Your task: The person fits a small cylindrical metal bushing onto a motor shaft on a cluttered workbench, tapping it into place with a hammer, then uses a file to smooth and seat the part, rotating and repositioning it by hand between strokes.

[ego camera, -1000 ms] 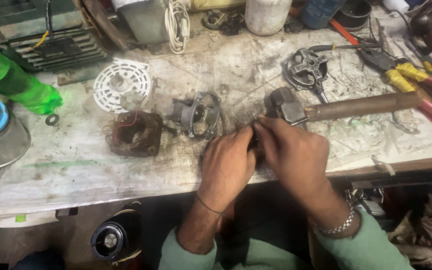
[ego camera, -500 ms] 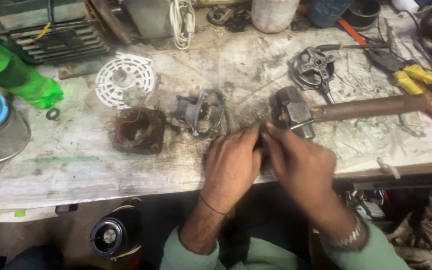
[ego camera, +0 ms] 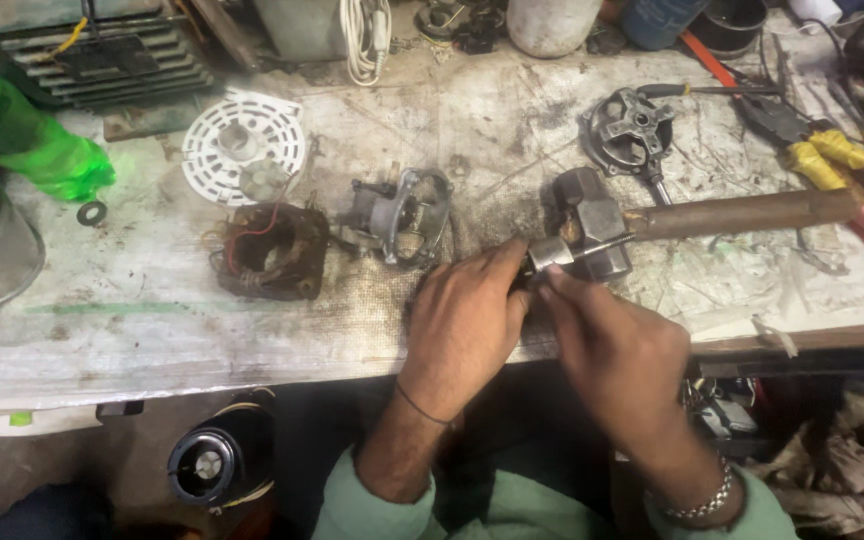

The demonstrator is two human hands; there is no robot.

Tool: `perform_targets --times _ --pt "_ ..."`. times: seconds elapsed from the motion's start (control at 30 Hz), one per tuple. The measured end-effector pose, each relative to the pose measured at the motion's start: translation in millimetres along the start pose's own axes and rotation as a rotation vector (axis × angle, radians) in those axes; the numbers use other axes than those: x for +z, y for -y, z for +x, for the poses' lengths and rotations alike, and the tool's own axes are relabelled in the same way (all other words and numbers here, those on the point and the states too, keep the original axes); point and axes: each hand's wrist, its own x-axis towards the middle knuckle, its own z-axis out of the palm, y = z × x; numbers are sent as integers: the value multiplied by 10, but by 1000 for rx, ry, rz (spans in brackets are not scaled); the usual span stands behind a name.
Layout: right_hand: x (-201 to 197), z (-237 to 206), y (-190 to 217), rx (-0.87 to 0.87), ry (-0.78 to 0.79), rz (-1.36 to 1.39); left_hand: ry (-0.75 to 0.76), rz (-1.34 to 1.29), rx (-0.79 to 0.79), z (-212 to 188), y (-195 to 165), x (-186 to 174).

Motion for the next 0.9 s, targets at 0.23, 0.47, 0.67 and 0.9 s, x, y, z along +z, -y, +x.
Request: perform_targets --times 0.23,0.47,0.67,0.9 --pt "19 21 9 -1 -44 -27 36 62 -27 0 -5 6" --pt "6 32 47 38 11 26 -10 20 41 -32 16 -4" --pt "-6 50 99 34 7 -62 18 77 8 -71 8 -68" --pt "-13 36 167 53 -7 -3 -33 69 70 -137 0 -63"
